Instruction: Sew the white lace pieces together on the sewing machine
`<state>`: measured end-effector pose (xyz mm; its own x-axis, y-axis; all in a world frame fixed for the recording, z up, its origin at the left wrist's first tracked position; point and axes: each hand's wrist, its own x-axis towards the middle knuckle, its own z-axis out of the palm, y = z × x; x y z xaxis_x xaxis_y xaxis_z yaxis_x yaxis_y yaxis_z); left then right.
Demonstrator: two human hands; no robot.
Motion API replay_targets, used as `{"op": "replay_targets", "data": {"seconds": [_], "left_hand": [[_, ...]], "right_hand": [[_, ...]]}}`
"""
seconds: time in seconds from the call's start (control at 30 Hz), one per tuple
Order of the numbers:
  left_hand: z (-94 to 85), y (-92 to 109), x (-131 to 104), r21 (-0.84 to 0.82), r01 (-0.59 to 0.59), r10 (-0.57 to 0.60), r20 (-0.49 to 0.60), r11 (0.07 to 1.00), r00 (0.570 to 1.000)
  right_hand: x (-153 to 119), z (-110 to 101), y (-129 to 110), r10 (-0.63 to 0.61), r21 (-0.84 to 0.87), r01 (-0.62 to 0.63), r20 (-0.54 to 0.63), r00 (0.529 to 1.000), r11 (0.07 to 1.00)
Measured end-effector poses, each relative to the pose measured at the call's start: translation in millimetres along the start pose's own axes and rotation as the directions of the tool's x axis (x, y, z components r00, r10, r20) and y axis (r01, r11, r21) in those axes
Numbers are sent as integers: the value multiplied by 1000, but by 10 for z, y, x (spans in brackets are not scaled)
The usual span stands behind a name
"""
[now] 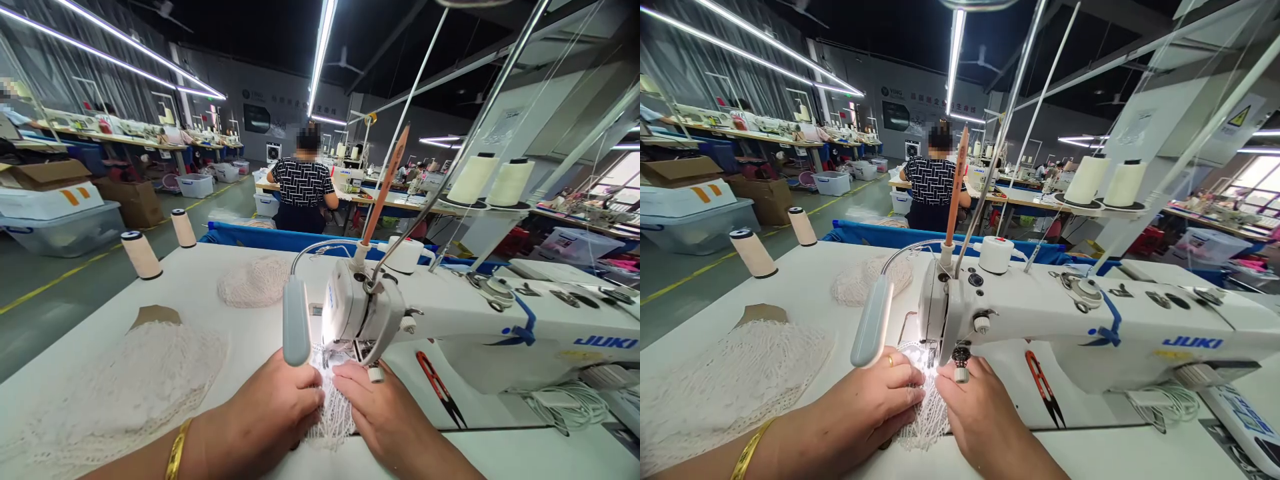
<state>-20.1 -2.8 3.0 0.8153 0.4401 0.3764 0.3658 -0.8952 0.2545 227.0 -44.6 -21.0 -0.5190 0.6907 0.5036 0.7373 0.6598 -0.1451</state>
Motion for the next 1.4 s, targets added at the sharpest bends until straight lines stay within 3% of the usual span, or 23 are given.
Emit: {"op": "replay_targets", "data": {"seconds": [0.17,0.37,0.47,0.83,1.03,1.2,1.4], "left_hand": [[-19,-32,37,19,6,-5,-46,1000,999],[2,7,-15,-42,-105,105,6,994,994],[34,11,-51,-46,-111,112,27,993,993],[81,-84,-33,-3,-55,55,-9,998,998],[131,-135,-65,-24,-111,110,-15,994,994],[62,-111,-26,-1,-77,77,-9,997,997],[-29,-93,103,16,-12,13,-81,1000,997]], "right_hand": [[19,-28,4,55,-9,-55,7,998,998],[-18,-95,-11,-109,69,102,95,990,992],[-35,-94,-27,-114,86,103,143,983,991],[-57,19,38,-24,10,23,91,996,1000],[-78,42,42,-88,26,87,70,994,996],[-66,55,35,-48,24,46,57,997,999],[14,21,-2,27,0,-27,-14,1000,1000]]}}
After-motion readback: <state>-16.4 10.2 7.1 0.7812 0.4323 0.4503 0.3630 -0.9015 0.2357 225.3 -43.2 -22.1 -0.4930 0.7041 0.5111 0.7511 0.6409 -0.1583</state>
